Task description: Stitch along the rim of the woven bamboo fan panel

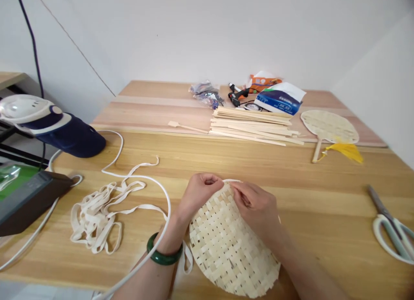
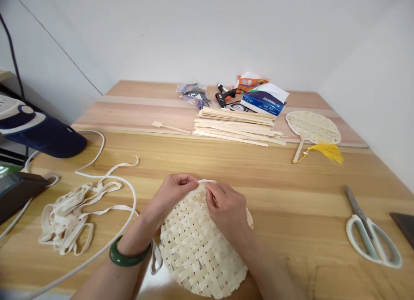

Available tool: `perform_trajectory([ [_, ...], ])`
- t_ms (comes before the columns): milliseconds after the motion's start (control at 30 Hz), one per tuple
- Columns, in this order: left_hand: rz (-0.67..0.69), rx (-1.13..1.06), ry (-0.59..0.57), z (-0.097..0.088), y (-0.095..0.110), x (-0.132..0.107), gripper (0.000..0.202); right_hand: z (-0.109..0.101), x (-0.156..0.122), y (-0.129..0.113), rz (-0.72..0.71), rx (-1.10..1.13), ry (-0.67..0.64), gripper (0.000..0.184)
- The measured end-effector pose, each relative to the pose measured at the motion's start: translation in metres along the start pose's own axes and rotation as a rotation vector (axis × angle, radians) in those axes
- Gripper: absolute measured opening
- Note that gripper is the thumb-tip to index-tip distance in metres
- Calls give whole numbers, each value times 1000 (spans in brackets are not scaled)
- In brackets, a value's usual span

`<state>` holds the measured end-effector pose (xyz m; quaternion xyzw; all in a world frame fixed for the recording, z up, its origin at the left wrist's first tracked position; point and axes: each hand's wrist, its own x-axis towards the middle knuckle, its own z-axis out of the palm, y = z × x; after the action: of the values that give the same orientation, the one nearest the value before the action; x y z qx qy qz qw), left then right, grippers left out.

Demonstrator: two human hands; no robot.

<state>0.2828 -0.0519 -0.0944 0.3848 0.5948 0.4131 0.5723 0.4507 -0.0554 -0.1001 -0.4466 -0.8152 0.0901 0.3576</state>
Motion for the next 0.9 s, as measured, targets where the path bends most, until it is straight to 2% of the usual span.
perform_trajectory([
  [500, -24, 19, -19, 2, 5, -3, 16, 0, 2, -3, 0, 44, -57, 24],
  [900, -5, 42, -19, 2, 4, -3, 15, 1, -1, -2, -14, 14, -41, 24],
])
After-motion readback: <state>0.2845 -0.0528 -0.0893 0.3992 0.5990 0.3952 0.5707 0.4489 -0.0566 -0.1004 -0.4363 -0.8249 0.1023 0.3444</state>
